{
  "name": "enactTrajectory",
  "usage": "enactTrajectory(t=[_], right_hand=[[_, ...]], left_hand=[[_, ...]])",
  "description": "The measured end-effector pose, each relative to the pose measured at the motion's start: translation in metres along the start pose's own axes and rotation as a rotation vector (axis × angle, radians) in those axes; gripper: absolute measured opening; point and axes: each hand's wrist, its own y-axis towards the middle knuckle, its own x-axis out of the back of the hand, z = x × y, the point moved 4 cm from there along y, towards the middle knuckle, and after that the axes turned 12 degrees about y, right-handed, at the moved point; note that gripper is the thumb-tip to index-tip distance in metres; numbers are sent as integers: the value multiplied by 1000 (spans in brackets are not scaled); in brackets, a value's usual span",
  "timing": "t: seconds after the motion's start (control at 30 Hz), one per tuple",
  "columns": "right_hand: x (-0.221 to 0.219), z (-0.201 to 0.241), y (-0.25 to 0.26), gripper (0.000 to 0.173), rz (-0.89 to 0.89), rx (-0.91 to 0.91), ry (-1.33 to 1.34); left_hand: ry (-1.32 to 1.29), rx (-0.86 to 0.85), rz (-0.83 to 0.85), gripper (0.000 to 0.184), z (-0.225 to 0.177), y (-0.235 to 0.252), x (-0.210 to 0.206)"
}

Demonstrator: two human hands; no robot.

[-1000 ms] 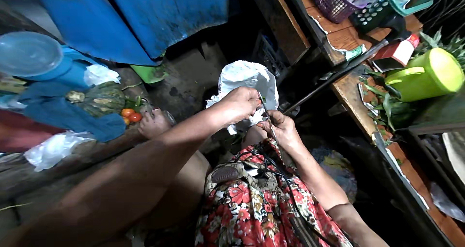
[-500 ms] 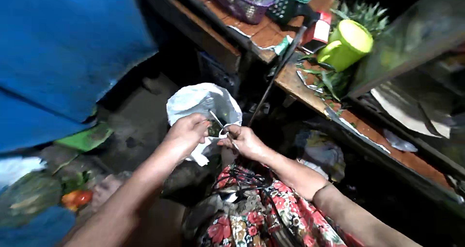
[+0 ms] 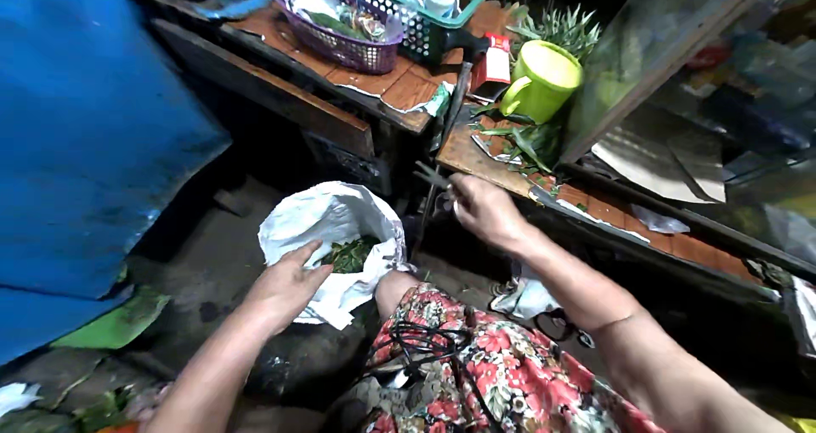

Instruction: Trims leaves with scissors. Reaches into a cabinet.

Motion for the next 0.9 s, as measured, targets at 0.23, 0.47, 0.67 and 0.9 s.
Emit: enactTrajectory(t=[0.23, 0.47, 0.67, 0.9], right_hand=[[69, -67, 18, 25, -52, -238, -520], [74, -83, 22, 27, 18, -454, -602], [79, -93, 33, 27, 33, -514, -585], [81, -83, 35, 36, 102, -608, -634]], left_hand=[[50, -46, -33, 47, -9, -13, 11], [153, -110, -63, 43, -8, -18, 13], [171, -107, -109, 41, -2, -20, 16], [196, -116, -177, 38, 6, -26, 25]])
